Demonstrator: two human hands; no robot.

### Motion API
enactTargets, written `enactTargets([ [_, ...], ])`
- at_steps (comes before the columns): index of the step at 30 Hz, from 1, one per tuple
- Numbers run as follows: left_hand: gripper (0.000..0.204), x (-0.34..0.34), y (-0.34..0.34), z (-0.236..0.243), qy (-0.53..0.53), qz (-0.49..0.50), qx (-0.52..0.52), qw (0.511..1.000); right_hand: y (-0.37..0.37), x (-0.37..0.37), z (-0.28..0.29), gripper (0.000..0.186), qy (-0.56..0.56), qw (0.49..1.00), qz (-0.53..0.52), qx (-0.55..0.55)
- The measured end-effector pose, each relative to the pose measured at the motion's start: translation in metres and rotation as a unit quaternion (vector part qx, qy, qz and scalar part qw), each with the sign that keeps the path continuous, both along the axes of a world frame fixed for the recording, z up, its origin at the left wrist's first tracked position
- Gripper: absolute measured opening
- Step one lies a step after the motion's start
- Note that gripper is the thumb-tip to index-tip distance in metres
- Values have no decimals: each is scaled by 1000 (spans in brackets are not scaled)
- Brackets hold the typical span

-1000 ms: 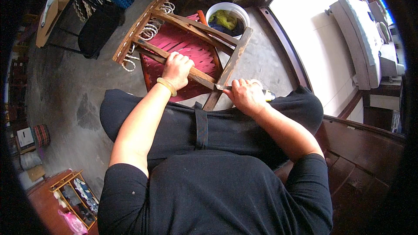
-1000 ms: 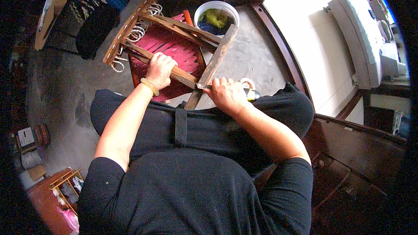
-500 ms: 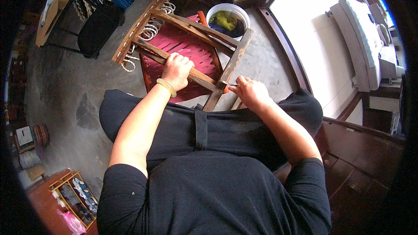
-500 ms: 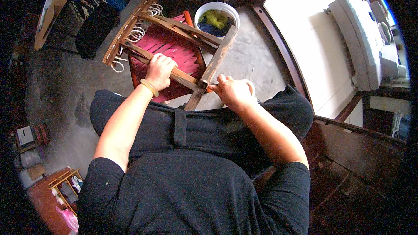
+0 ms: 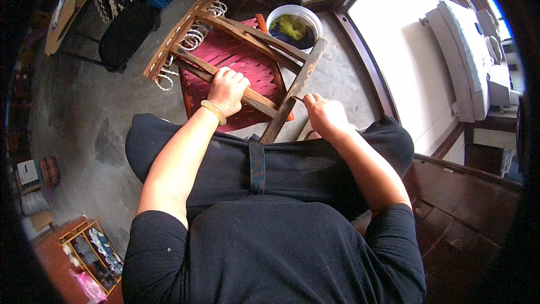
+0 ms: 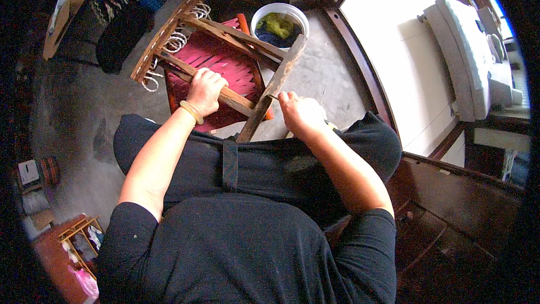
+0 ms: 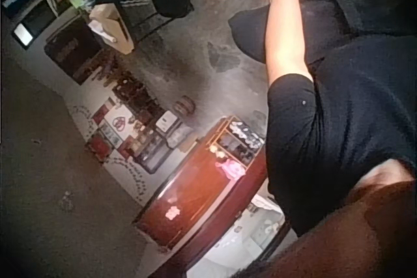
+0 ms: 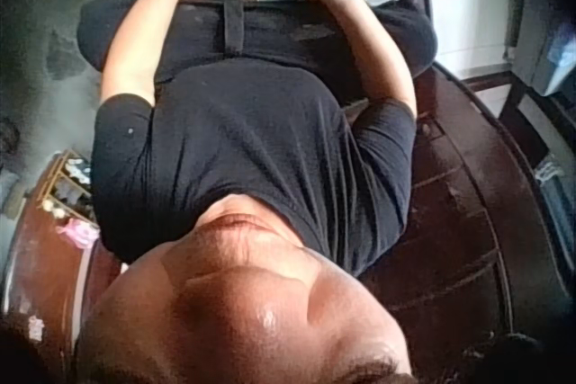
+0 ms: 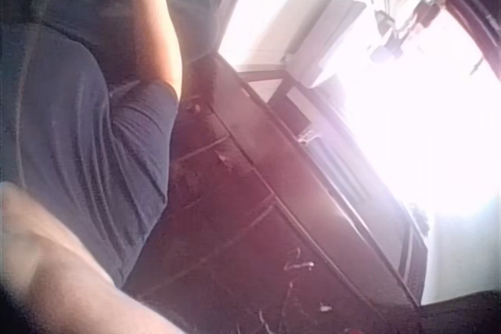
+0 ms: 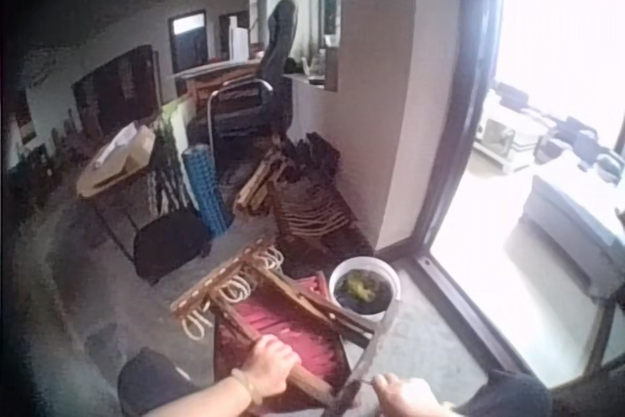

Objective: The person uses a chisel to remove old material from the wooden frame of a chair. They work methodically along the joints and edges, clearing away debris to prepare the surface.

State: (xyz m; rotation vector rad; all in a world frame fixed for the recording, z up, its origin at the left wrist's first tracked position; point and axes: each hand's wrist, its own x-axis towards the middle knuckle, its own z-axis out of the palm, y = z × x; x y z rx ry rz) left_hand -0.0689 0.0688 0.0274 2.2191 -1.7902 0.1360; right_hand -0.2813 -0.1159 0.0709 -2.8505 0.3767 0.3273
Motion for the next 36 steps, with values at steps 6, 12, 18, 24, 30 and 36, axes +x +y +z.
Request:
enactTargets([
  [6, 21, 0, 0, 1, -4, -1, -9, 1000, 3, 3, 4, 19, -41, 997, 32, -65],
  [12, 21, 0, 0, -3, -14, -1, -5, 1000, 9, 2, -3, 13, -26, 994, 23, -104],
  [18, 22, 0, -1, -5, -27, 15, 26, 999, 24, -8, -7, 13, -37, 988, 75, -130],
  [24, 21, 0, -1, -4, -28, 14, 35, 999, 31, -10, -1, 17, -42, 988, 80, -129],
  [30, 22, 1, 0, -4, -32, 14, 31, 999, 26, -8, -1, 14, -49, 990, 51, -124],
  [36, 22, 0, 0, -4, -22, 12, 30, 999, 7, -3, -13, 12, -68, 989, 9, -129],
])
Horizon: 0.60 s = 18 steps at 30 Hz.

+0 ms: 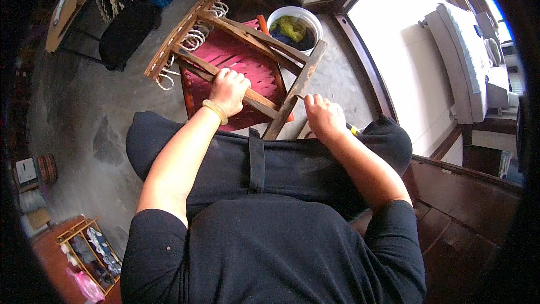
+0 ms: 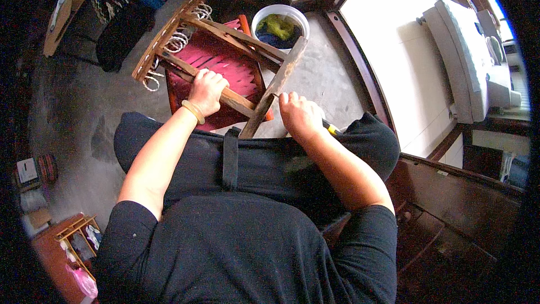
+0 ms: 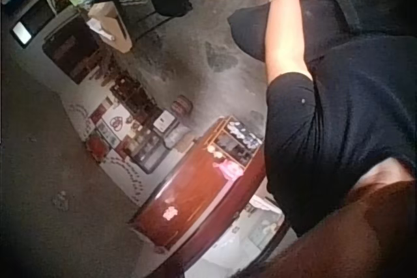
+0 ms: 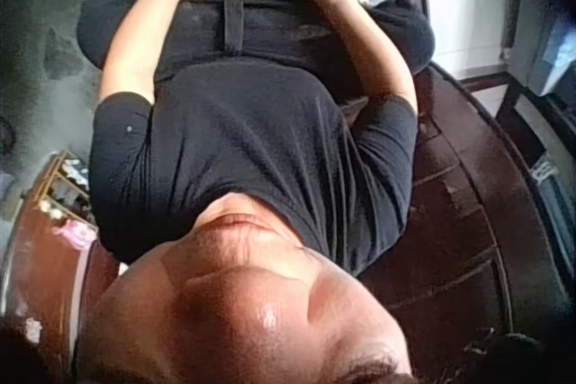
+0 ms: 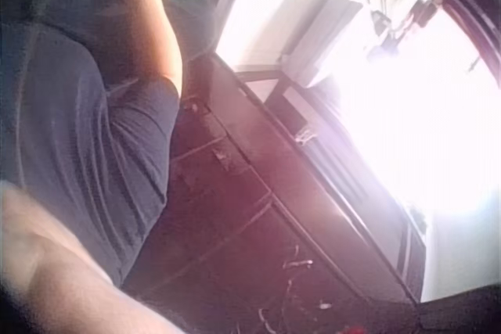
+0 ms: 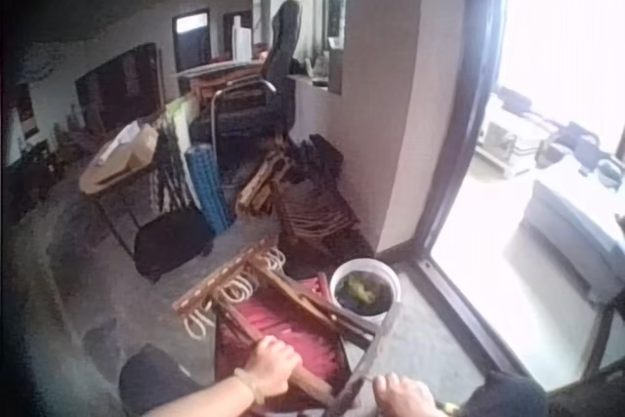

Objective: The person uses a chisel to remove old material from the wooden frame of a chair. They work methodically along the joints and edges, clearing away debris to prepare the surface.

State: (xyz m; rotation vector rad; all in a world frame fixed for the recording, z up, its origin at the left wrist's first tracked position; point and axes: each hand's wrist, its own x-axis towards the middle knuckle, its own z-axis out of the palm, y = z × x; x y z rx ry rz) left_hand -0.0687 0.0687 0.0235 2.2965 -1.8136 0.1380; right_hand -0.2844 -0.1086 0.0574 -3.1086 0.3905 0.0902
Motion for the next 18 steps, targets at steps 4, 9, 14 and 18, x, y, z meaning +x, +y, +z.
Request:
enactTargets([
  [4, 22, 1, -1, -3, 25, 2, 6, 1000, 9, -4, 3, 13, 24, 999, 15, -15],
  [9, 22, -1, -1, -2, 6, 6, 5, 1000, 26, -11, 6, 15, 21, 997, 68, -18],
  [14, 23, -1, -1, 0, -3, 6, 5, 1000, 36, -15, 15, 13, 4, 998, 66, -12],
  [18, 23, 0, 0, 0, -7, 6, 8, 1000, 20, -10, 10, 13, -5, 999, 35, 36],
])
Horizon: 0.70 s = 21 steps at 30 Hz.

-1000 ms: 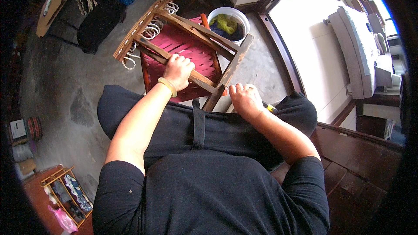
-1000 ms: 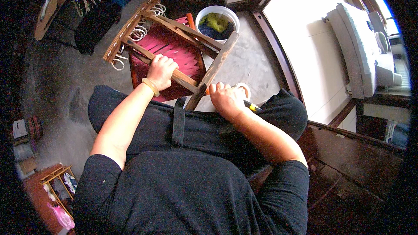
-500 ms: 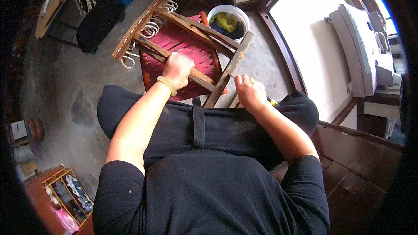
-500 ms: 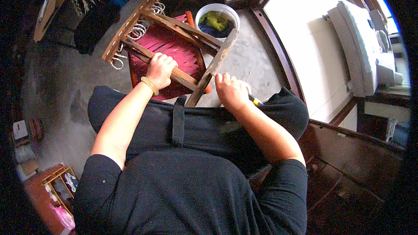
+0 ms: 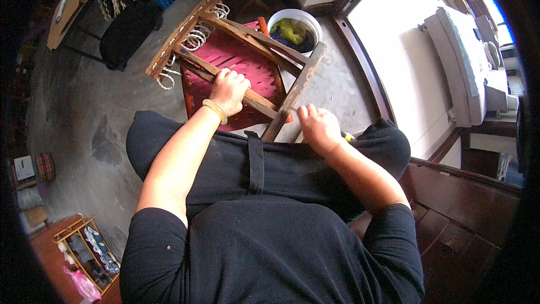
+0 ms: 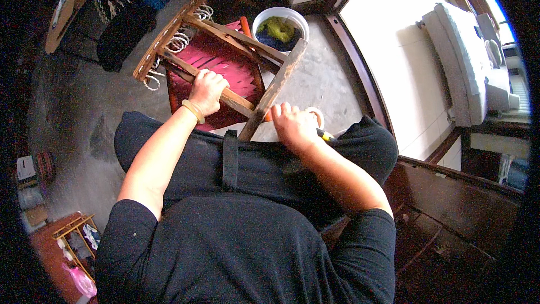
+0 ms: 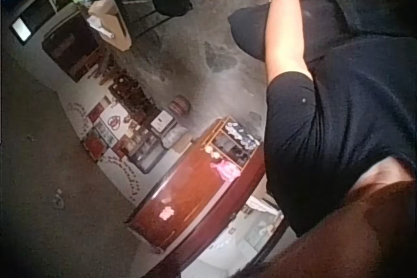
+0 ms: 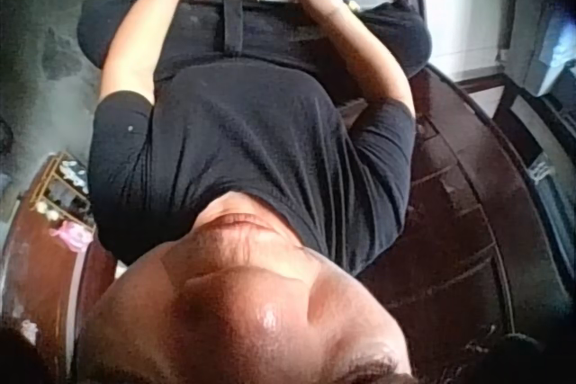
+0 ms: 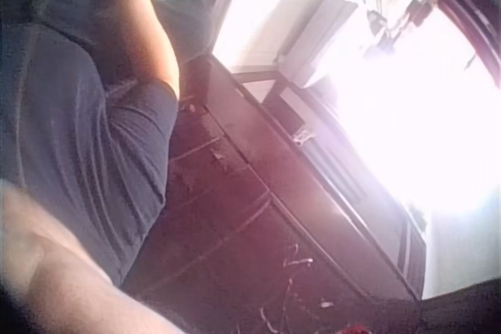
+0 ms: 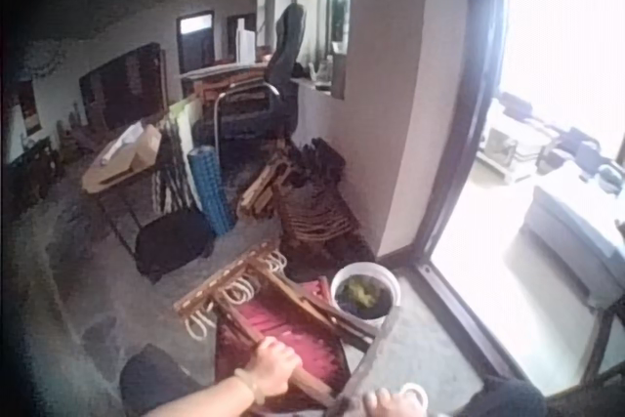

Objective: The person uses a chisel to remove old material from the wooden frame of a chair. They work methodically along the joints and edges, clearing away debris to prepare the surface.

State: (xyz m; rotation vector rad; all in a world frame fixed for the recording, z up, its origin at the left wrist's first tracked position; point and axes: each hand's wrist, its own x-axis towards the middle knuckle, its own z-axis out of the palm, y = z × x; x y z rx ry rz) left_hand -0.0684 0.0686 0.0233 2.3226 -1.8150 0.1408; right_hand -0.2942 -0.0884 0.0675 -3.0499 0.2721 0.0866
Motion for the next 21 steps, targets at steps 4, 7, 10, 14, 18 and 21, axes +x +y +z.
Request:
enactTargets([
  [4, 24, -2, 0, 1, 2, 0, -3, 1000, -16, 12, 3, 15, 22, 999, -44, -8],
  [7, 24, 0, 0, -1, 30, -1, 6, 1000, -11, 9, -2, 14, 34, 998, -45, -11],
  [10, 24, 0, -2, -3, 38, 2, 11, 999, -3, 1, -2, 15, 33, 999, -9, -27],
  [14, 24, 1, -2, -1, 32, 4, 16, 999, 5, -7, -3, 15, 11, 995, 69, -74],
  [18, 23, 1, -1, -2, 17, 0, -6, 1000, 6, -8, -6, 17, 10, 997, 65, -44],
  [21, 24, -1, 0, 0, 4, -3, -13, 1000, -4, -4, -8, 15, 11, 999, 29, -20],
])
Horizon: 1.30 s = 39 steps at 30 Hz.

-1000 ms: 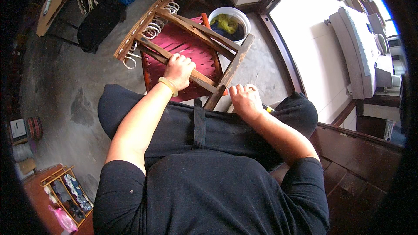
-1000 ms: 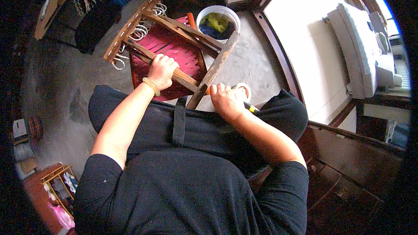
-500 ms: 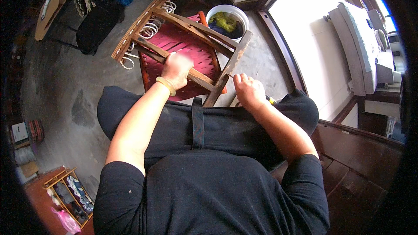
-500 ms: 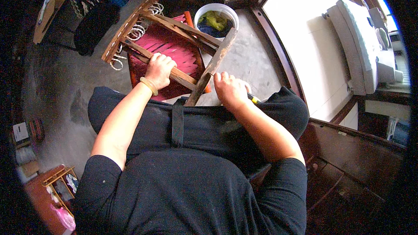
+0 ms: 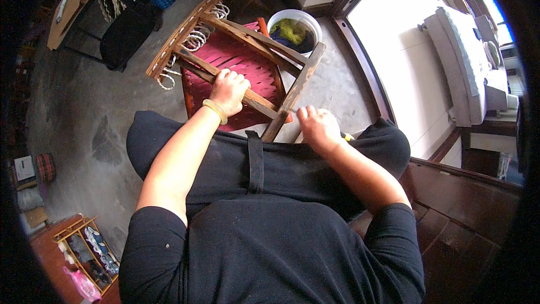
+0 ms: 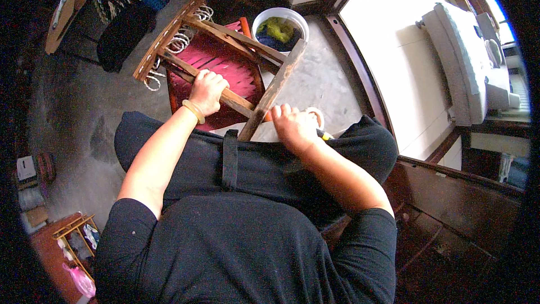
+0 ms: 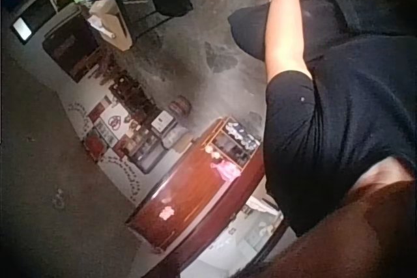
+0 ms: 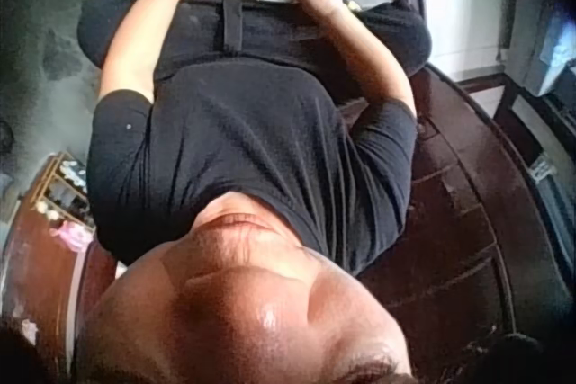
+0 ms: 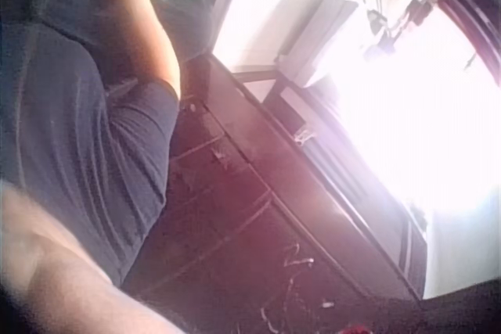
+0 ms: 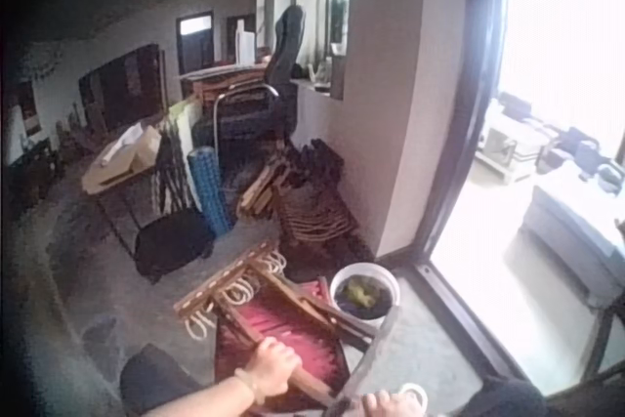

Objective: The person uses a chisel to remove old material from the wooden frame of a chair. They work methodically along the joints and edges, clearing away debris to prepare the surface.

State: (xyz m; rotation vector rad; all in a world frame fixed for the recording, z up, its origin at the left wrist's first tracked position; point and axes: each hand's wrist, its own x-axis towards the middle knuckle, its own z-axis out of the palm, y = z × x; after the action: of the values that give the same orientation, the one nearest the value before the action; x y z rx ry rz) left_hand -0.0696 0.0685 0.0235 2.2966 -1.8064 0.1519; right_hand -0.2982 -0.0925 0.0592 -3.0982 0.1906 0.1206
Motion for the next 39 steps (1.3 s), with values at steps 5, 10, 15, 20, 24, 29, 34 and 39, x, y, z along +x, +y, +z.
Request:
enactTargets([
  [5, 23, 1, 0, 1, -2, -4, -3, 1000, -20, 13, -4, 13, -11, 999, -51, 7],
  [10, 23, -1, -1, -1, 12, 2, 6, 1000, -7, 5, -1, 13, 36, 998, -27, -45],
  [15, 22, 2, -1, -3, 21, 10, 24, 999, 14, -6, 13, 14, 13, 1000, 17, -17],
  [20, 22, 2, -1, 0, 16, 6, 13, 1000, 4, -2, 6, 16, 15, 1000, 2, -9],
  [24, 22, 2, 1, 1, 4, 0, 4, 1000, -19, 16, 2, 15, 16, 998, -60, 15],
  [29, 23, 1, 0, 1, 14, 3, 13, 1000, -16, 13, -4, 15, 19, 998, -61, 9],
  [34, 23, 2, -1, -3, 26, 11, 29, 999, 7, 0, 4, 17, 24, 1000, -13, 3],
  [39, 22, 2, -1, -2, 3, 6, 5, 1000, 9, -3, 10, 19, 14, 1000, -1, -12],
])
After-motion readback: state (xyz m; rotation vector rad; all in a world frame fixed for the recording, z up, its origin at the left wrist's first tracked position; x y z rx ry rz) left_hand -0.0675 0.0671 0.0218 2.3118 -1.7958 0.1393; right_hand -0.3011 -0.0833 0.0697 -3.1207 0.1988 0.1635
